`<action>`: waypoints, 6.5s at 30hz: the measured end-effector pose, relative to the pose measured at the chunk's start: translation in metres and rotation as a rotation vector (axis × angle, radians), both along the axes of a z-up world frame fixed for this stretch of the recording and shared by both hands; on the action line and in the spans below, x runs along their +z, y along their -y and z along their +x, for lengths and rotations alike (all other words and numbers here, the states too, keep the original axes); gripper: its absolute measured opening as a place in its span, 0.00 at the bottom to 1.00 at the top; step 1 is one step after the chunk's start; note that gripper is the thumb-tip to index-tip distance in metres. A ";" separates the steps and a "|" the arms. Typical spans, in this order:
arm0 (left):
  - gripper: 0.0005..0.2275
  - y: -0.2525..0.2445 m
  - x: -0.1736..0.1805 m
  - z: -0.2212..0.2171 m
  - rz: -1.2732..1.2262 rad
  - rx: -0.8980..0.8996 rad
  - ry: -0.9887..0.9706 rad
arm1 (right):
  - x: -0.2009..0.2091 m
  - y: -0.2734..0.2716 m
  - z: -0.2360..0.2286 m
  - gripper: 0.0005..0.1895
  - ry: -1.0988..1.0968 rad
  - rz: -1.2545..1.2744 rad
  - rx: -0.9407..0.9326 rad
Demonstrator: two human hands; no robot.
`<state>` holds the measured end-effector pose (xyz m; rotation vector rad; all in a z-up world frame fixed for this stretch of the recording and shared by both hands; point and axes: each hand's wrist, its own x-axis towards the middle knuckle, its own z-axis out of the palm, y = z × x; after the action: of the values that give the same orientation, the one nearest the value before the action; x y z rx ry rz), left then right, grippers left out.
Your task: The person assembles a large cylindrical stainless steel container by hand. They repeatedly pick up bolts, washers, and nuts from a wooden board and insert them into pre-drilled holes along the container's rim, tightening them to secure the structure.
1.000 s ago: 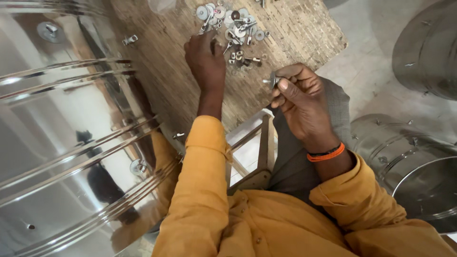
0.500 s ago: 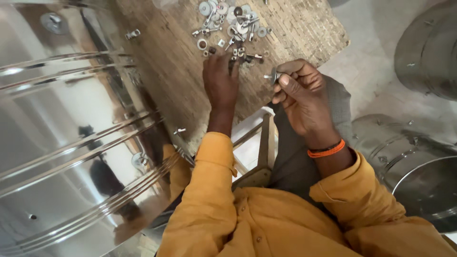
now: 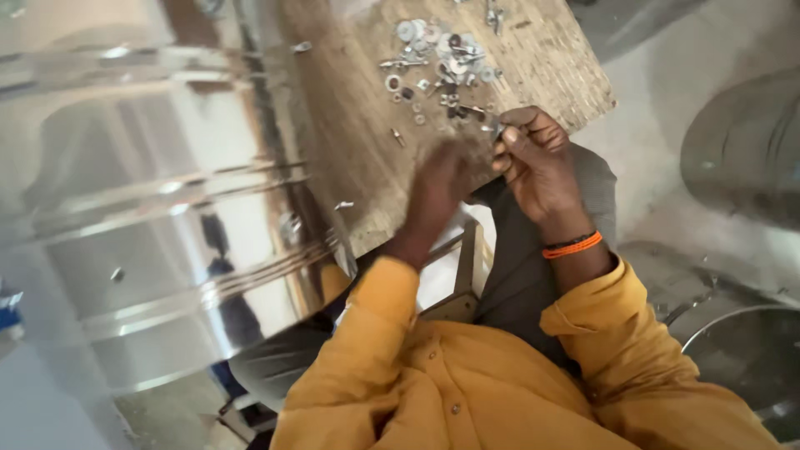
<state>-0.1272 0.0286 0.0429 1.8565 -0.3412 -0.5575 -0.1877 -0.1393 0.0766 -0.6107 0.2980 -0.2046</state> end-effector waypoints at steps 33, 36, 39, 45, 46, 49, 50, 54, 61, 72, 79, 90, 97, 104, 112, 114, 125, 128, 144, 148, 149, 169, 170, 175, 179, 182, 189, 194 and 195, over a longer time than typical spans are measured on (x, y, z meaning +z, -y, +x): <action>0.10 -0.290 0.120 -0.013 -0.135 0.725 0.702 | 0.209 -0.233 0.102 0.07 0.516 -0.991 0.415; 0.09 -0.296 0.102 0.007 0.058 0.648 0.781 | 0.212 -0.236 0.105 0.06 0.511 -0.945 0.451; 0.09 -0.294 0.087 0.016 0.186 0.589 0.860 | 0.203 -0.237 0.105 0.07 0.468 -0.846 0.460; 0.11 -0.291 0.104 -0.010 -0.083 0.575 0.483 | 0.166 -0.205 0.096 0.11 0.427 -0.002 0.544; 0.12 -0.295 0.106 -0.021 -0.089 0.525 0.406 | 0.157 -0.192 0.089 0.14 0.420 0.140 0.537; 0.08 -0.296 0.098 -0.073 -0.237 0.156 -0.363 | 0.124 -0.137 0.071 0.14 0.488 0.224 0.483; 0.09 -0.287 0.091 -0.091 -0.370 0.005 -0.578 | 0.110 -0.116 0.062 0.10 0.496 0.224 0.460; 0.23 -0.215 0.051 -0.127 -0.080 -0.293 -0.492 | 0.051 -0.036 0.031 0.09 0.359 0.211 0.241; 0.05 -0.065 -0.005 -0.052 -0.001 0.028 -0.171 | -0.014 0.017 0.010 0.11 0.326 0.269 -0.016; 0.10 -0.008 -0.052 0.063 0.209 0.366 0.331 | 0.012 0.021 0.026 0.06 0.211 0.148 -0.085; 0.11 -0.006 -0.055 0.098 0.296 0.308 0.468 | 0.010 0.026 0.021 0.07 0.214 0.210 -0.119; 0.09 0.032 -0.037 0.145 0.504 0.053 0.689 | 0.009 0.026 0.023 0.07 0.222 0.193 -0.115; 0.03 0.038 -0.072 0.161 0.682 0.000 0.876 | 0.010 0.027 0.024 0.08 0.206 0.183 -0.119; 0.03 0.039 -0.015 0.116 0.288 0.214 0.587 | 0.004 0.027 0.030 0.07 0.187 0.155 -0.107; 0.09 -0.032 0.042 -0.064 0.069 -0.236 0.332 | -0.002 0.022 0.029 0.09 0.165 0.092 -0.045; 0.07 -0.068 0.043 -0.081 0.095 -0.248 0.211 | -0.010 0.019 0.027 0.08 0.176 0.096 0.000; 0.02 -0.262 0.075 -0.109 -0.541 0.647 -0.143 | 0.050 -0.097 0.035 0.10 0.206 -0.037 0.375; 0.01 -0.277 0.114 -0.071 -0.292 0.726 0.019 | 0.104 -0.144 0.051 0.09 0.222 -0.334 0.453; 0.05 -0.265 0.067 0.029 -0.170 0.717 0.855 | 0.229 -0.234 0.097 0.08 0.441 -1.253 0.440; 0.06 -0.264 0.059 0.041 -0.160 0.628 0.811 | 0.259 -0.245 0.087 0.09 0.559 -1.673 0.336; 0.05 -0.262 0.055 0.045 -0.067 0.623 0.907 | 0.269 -0.247 0.083 0.08 0.558 -1.791 0.322; 0.10 -0.233 0.021 0.066 -0.343 0.723 0.720 | 0.280 -0.265 0.084 0.07 0.637 -1.843 0.324; 0.09 -0.233 0.019 0.068 -0.248 0.712 0.781 | 0.281 -0.266 0.084 0.06 0.628 -1.847 0.316; 0.09 -0.227 0.000 0.082 -0.029 0.663 0.814 | 0.283 -0.272 0.082 0.12 0.604 -2.042 0.174; 0.13 -0.229 -0.008 0.079 -0.240 0.633 0.750 | 0.284 -0.269 0.075 0.10 0.370 -1.840 0.294; 0.16 -0.232 -0.030 0.093 -0.154 0.568 0.731 | 0.281 -0.261 0.082 0.18 0.752 -1.561 0.379; 0.19 -0.230 -0.084 0.109 -0.599 0.505 0.353 | 0.262 -0.265 0.090 0.10 0.397 -1.803 0.313; 0.20 -0.245 -0.062 0.093 -0.908 0.552 0.273 | 0.259 -0.262 0.087 0.17 0.718 -1.534 0.312; 0.19 -0.247 -0.057 0.089 -0.634 0.580 0.439 | 0.256 -0.262 0.089 0.15 0.700 -1.539 0.315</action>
<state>-0.0380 0.2756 -0.0143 1.3408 -0.2119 0.3379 -0.0982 0.1223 0.3330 -2.0118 -0.7447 -0.3095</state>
